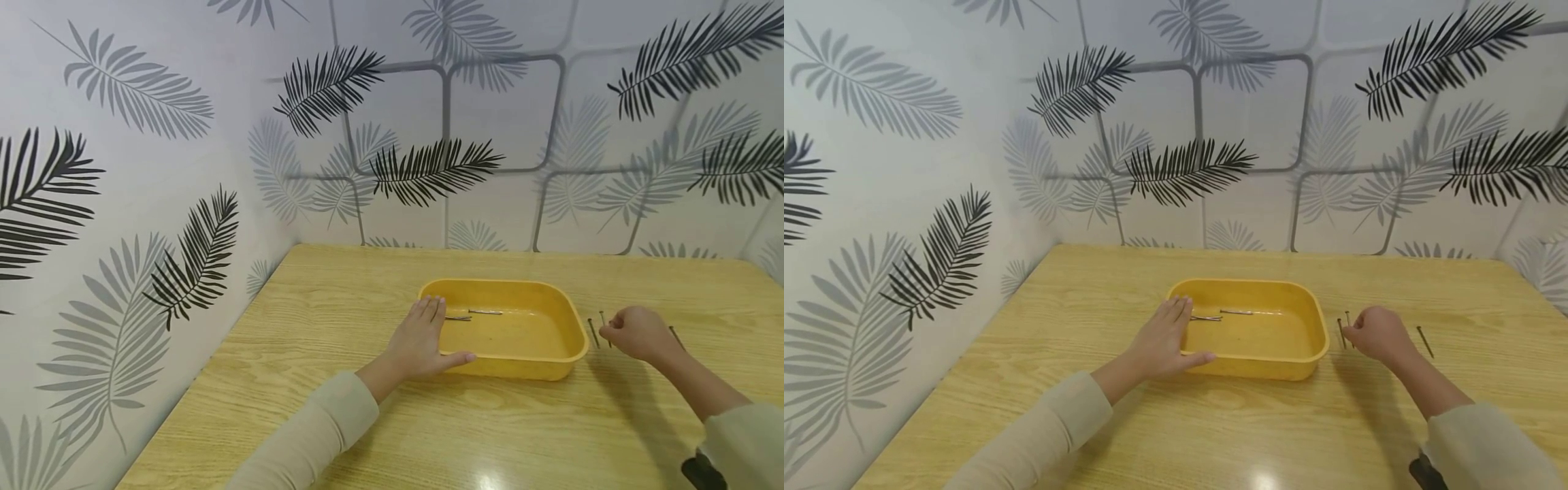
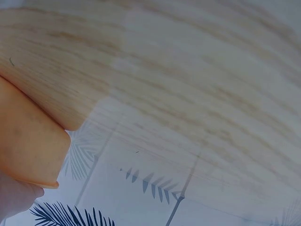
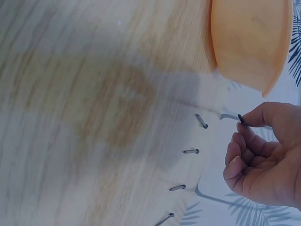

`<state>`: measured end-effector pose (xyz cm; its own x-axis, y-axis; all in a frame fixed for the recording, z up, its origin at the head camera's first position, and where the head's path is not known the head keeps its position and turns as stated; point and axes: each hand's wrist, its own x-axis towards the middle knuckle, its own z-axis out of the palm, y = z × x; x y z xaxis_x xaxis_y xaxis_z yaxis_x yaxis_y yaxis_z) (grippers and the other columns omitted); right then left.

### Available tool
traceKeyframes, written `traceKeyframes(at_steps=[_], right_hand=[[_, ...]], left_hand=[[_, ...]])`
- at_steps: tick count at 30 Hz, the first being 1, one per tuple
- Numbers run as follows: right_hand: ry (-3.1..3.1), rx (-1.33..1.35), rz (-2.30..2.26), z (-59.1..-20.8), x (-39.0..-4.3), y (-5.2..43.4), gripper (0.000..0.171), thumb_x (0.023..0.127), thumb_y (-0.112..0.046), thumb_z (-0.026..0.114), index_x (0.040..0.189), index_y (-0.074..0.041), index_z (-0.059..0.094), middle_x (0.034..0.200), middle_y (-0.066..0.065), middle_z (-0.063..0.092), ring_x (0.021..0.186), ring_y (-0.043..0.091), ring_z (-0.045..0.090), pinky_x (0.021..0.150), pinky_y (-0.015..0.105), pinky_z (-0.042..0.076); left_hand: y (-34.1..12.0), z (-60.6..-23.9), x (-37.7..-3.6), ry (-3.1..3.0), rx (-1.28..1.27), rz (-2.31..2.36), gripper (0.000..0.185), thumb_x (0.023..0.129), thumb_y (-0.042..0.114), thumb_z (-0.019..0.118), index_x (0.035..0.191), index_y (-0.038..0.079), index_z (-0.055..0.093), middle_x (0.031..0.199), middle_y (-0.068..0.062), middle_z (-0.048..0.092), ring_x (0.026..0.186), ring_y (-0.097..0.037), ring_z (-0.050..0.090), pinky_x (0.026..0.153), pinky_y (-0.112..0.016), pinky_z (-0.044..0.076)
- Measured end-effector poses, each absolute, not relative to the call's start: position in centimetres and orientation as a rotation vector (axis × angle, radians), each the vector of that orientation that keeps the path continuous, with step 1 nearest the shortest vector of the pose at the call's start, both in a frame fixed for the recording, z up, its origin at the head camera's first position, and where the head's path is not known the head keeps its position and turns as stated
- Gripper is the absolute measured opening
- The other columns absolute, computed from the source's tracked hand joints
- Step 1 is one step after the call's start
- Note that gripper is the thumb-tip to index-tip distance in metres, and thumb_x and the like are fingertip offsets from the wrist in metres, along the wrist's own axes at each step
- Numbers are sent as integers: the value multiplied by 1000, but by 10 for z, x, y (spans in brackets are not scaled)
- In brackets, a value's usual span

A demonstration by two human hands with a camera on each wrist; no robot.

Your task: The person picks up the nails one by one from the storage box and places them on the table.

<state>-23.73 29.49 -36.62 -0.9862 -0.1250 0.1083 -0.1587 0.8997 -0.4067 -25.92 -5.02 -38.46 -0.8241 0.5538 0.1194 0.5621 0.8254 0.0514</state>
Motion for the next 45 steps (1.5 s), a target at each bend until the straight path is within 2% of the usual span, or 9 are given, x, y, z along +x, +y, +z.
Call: traceKeyframes(at_steps=[6,14,23,28,35,45], right_hand=[[-2980,236,632,-368,-234,293,41,86,-12,54,51,-16,34,47,-8,28,45,7,24,46,22,24],[-2978,259,628,-375,-230,295,37,84,-11,55,48,-11,47,44,-10,31,44,7,26,44,22,26],[-3022,212,580,-385,-225,297,35,85,-13,57,51,-9,51,44,-8,39,45,8,33,45,23,30],[-3042,181,568,-387,-221,296,35,84,-13,57,50,-9,49,45,-8,36,46,8,33,46,23,30],[-3031,199,602,-390,-213,292,39,83,-12,57,46,-13,44,42,-12,27,42,5,25,43,19,25],[-3050,207,596,-395,-204,286,40,82,-9,58,46,-15,42,43,-12,25,42,5,23,43,19,23]], left_hand=[[-50,-384,-259,-2909,-889,-126,98,85,69,40,146,-3,18,153,-17,21,144,-29,16,118,-38,15],[-50,-384,-259,-2901,-891,-110,98,85,70,39,146,-3,17,153,-18,21,143,-29,17,118,-39,15],[-50,-386,-259,-2903,-888,-127,98,84,70,39,147,-3,17,153,-17,21,143,-29,17,118,-39,15],[-50,-386,-260,-2904,-883,-125,98,84,70,39,147,-3,17,154,-17,20,144,-29,16,118,-38,15],[-50,-387,-261,-2896,-882,-111,99,84,71,39,146,-3,18,153,-18,22,143,-30,17,118,-38,15],[-49,-386,-261,-2904,-880,-121,99,84,71,40,146,-3,18,153,-17,20,144,-29,16,118,-38,14]])
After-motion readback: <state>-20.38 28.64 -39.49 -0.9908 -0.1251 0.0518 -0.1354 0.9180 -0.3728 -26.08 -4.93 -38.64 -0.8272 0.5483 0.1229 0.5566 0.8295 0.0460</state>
